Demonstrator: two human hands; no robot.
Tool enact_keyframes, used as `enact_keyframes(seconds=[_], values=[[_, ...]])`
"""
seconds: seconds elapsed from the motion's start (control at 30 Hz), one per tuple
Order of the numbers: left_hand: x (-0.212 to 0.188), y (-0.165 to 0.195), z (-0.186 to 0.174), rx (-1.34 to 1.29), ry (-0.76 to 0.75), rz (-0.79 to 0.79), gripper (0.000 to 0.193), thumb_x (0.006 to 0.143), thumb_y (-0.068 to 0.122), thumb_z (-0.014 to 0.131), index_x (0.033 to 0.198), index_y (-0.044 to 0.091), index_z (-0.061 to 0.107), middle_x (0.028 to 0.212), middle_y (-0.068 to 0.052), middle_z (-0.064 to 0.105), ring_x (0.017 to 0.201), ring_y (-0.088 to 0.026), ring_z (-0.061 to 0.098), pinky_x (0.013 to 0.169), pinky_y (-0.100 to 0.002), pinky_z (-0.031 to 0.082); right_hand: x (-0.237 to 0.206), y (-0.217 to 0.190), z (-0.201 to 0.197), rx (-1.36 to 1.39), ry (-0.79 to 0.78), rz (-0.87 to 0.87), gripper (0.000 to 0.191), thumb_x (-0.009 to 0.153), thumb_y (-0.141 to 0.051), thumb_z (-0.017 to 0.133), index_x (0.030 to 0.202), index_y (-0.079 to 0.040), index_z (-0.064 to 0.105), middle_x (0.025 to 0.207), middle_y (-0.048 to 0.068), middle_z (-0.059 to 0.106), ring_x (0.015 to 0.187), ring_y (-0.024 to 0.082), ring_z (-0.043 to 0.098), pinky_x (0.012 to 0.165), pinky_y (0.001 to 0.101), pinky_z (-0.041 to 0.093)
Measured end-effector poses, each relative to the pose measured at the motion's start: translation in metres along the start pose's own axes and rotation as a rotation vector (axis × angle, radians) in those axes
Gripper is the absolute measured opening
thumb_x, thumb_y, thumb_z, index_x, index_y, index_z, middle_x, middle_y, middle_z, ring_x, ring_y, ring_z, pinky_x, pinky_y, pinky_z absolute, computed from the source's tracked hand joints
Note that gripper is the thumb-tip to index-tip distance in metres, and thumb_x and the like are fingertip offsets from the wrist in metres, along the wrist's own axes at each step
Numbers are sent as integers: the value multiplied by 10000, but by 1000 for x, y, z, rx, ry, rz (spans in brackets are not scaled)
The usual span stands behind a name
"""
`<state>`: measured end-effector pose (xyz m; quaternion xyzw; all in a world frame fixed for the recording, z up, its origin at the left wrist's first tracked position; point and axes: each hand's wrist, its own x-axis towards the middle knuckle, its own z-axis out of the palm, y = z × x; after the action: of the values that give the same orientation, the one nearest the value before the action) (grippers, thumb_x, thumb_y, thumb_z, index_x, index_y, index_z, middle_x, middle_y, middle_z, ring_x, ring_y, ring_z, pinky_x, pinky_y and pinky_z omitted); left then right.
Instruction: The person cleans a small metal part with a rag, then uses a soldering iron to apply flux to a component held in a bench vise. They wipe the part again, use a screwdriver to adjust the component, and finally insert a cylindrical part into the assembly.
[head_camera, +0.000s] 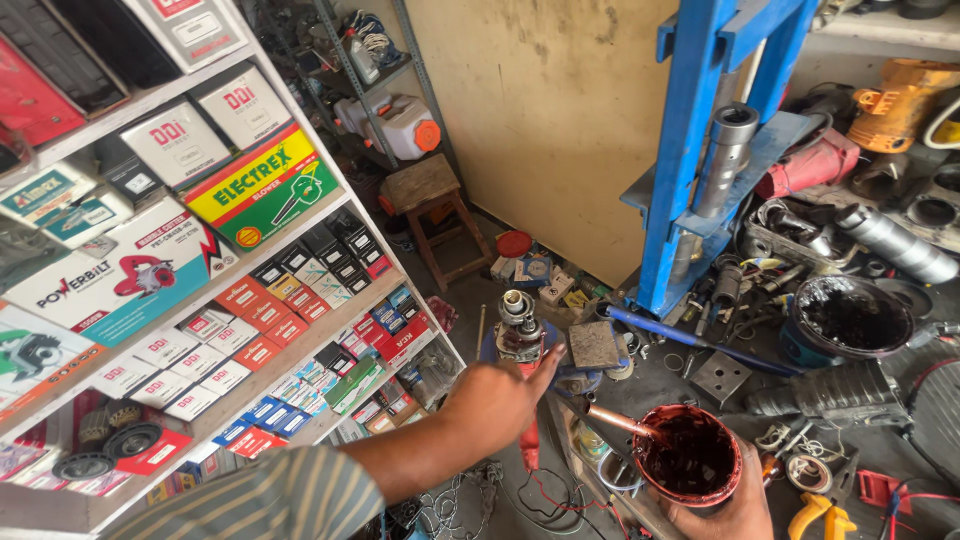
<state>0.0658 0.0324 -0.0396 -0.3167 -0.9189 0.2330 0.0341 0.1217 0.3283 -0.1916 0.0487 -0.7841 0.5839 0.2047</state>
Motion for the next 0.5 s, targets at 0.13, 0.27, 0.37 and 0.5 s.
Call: enact_keyframes(seconds=[0.13, 0.27, 0.37, 0.5], values=[[14, -3, 11, -59, 39, -140, 868, 835, 264, 648, 1602, 69, 291, 693, -47, 662, 596, -205, 644, 458, -364, 516, -1, -2, 3, 38, -33, 58, 1043, 441, -152, 955, 1348, 11, 466, 1278, 169, 583, 1176, 261, 649, 1009, 407, 518], [15, -2, 25, -62, -46, -160, 887, 843, 260, 662, 1620, 58, 287, 704, -45, 662, 594, -203, 654, 471, -358, 513, -3, -3, 5, 35, -14, 40, 1018, 454, -155, 948, 1345, 1, 480, 1266, 155, 605, 1170, 261, 656, 1011, 408, 511], [9, -9, 31, 74, 29, -92, 785, 859, 211, 677, 1578, 114, 376, 697, 8, 654, 581, -168, 648, 419, -327, 502, -5, 1, 4, -43, -25, 90, 1035, 424, -144, 962, 1334, 3, 491, 1252, 168, 578, 1169, 262, 648, 1004, 407, 524], [-8, -27, 28, -27, 15, -108, 741, 854, 264, 677, 1548, 194, 426, 688, -36, 656, 556, -191, 644, 421, -350, 493, -7, 8, 3, 23, -27, 127, 1028, 441, -111, 956, 1344, -9, 475, 1265, 178, 605, 1173, 259, 652, 1009, 419, 524]])
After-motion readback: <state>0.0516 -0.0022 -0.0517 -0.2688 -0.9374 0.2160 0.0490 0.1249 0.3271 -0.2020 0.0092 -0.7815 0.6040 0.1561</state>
